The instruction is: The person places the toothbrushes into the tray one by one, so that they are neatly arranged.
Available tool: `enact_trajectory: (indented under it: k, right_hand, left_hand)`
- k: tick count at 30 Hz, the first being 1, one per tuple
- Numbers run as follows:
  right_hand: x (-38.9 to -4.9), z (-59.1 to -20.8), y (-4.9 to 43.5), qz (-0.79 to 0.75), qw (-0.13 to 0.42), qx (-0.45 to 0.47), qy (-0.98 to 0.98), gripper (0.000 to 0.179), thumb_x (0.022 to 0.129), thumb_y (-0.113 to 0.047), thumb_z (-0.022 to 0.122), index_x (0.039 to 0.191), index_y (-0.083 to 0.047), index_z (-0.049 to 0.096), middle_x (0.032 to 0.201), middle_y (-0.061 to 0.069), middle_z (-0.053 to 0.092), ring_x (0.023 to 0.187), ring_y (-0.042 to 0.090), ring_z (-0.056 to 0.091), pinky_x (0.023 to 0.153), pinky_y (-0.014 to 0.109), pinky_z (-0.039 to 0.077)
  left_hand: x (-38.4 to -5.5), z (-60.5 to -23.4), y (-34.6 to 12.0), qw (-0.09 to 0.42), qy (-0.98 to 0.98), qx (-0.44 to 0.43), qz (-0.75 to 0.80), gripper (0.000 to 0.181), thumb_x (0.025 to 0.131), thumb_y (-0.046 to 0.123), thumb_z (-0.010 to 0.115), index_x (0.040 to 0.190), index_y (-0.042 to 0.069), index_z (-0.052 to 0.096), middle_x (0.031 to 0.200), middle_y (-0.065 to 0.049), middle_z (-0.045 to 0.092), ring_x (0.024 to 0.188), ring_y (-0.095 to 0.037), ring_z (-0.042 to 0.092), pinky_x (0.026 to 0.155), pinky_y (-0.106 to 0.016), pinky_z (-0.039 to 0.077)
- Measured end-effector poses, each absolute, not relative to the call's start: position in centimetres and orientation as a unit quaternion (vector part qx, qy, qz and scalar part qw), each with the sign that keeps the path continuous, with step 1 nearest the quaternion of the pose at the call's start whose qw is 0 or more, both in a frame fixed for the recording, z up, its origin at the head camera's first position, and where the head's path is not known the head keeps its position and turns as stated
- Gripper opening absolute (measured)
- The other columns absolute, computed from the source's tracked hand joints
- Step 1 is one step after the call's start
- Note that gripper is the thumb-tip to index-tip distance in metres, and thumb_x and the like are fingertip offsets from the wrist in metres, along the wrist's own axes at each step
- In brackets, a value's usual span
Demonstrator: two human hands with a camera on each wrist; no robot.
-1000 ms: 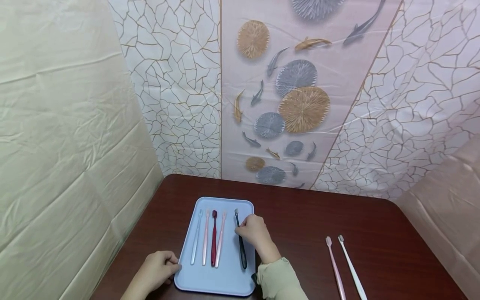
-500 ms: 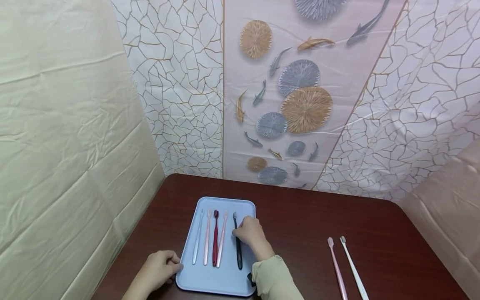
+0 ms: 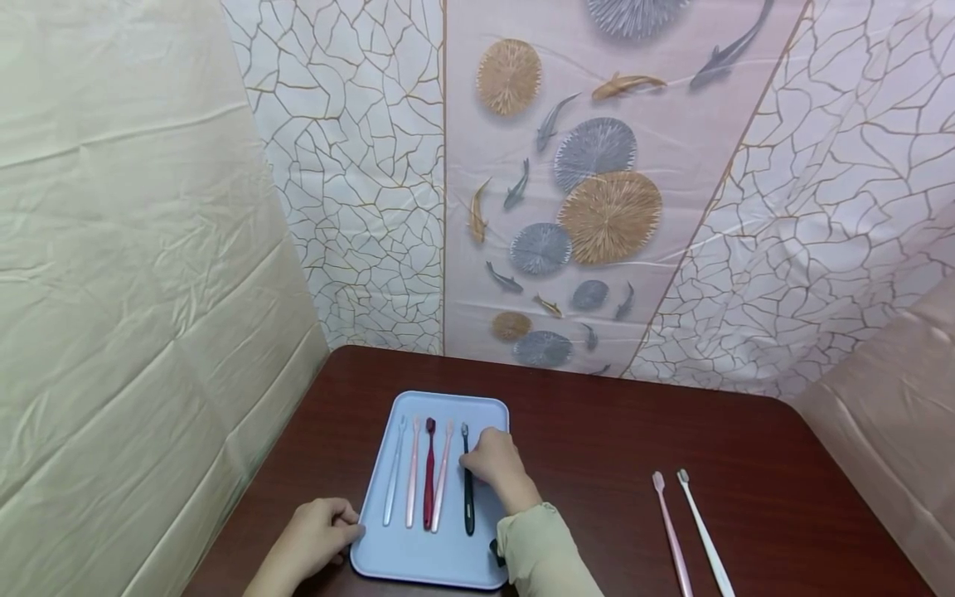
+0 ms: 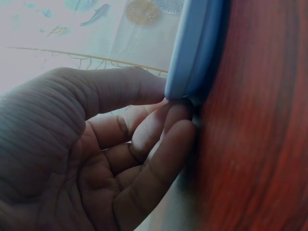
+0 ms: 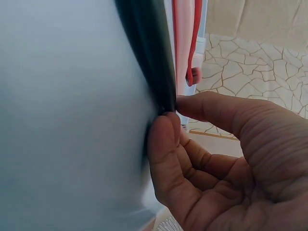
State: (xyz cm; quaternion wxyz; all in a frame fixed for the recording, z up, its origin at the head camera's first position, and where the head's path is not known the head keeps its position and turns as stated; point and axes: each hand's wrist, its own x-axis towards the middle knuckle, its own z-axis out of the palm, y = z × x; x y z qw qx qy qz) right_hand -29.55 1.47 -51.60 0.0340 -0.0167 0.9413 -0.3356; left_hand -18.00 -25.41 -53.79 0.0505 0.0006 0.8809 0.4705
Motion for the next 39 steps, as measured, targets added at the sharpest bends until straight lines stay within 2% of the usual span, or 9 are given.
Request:
enact_trajectory:
  k: [19,25,28,31,33,39]
  right_hand:
    - [-28.9,-51.1,2.2,-0.336,0.03,-0.033,0.941,0.039,0.084,-0.018,0.073,0.05,-0.012,0.056,0.042,-0.003,0.046,0.041,0.013,0.047,0.04,0.026,0.036]
    - [-28.3,-49.9,3.3,-0.346,0.006,-0.053,0.937,0.04,0.085,-0.016,0.071,0.05,-0.013,0.052,0.045,-0.005,0.039,0.044,0.012,0.041,0.042,0.026,0.033]
    - [-28.3,-49.4,4.4,-0.352,-0.002,-0.072,0.933,0.03,0.086,-0.017,0.071,0.058,-0.013,0.06,0.049,-0.006,0.046,0.047,0.011,0.045,0.044,0.026,0.038]
    - [-28.2,-48.8,5.8,-0.375,0.004,-0.084,0.923,0.017,0.088,-0.019,0.072,0.074,-0.009,0.07,0.058,-0.003,0.059,0.054,0.012,0.055,0.049,0.028,0.046]
    - [-28.0,-48.3,6.8,-0.396,0.007,-0.086,0.914,0.013,0.089,-0.02,0.073,0.083,-0.008,0.071,0.064,-0.001,0.062,0.057,0.013,0.059,0.052,0.029,0.05]
    - [-27.3,-47.6,10.6,-0.42,-0.01,-0.053,0.906,0.015,0.09,-0.022,0.073,0.087,-0.008,0.071,0.066,-0.001,0.064,0.059,0.014,0.063,0.053,0.029,0.051]
  left_hand:
    - [-17.9,-53.9,-25.4,0.052,0.88,0.001,0.473,0.011,0.084,0.01,0.075,0.08,0.006,0.065,0.072,0.0,0.066,0.059,-0.016,0.062,0.049,-0.029,0.055]
    - [-17.9,-54.0,-25.3,0.051,0.879,0.005,0.474,0.012,0.084,0.011,0.075,0.081,0.006,0.065,0.072,0.001,0.066,0.058,-0.016,0.062,0.049,-0.029,0.055]
    - [-17.9,-54.0,-25.3,0.051,0.879,0.005,0.475,0.012,0.084,0.011,0.075,0.081,0.006,0.065,0.072,0.0,0.066,0.059,-0.016,0.062,0.049,-0.028,0.055]
    - [-17.9,-54.0,-25.4,0.05,0.879,0.004,0.474,0.012,0.084,0.011,0.076,0.081,0.006,0.065,0.072,0.0,0.066,0.058,-0.016,0.062,0.049,-0.028,0.055]
    - [-18.0,-54.0,-25.4,0.048,0.879,0.005,0.474,0.012,0.084,0.011,0.076,0.082,0.006,0.066,0.072,0.0,0.067,0.058,-0.016,0.062,0.049,-0.028,0.055]
    - [-18.1,-53.9,-25.5,0.051,0.879,0.0,0.473,0.012,0.084,0.011,0.076,0.082,0.006,0.066,0.073,0.0,0.067,0.059,-0.016,0.062,0.049,-0.029,0.055]
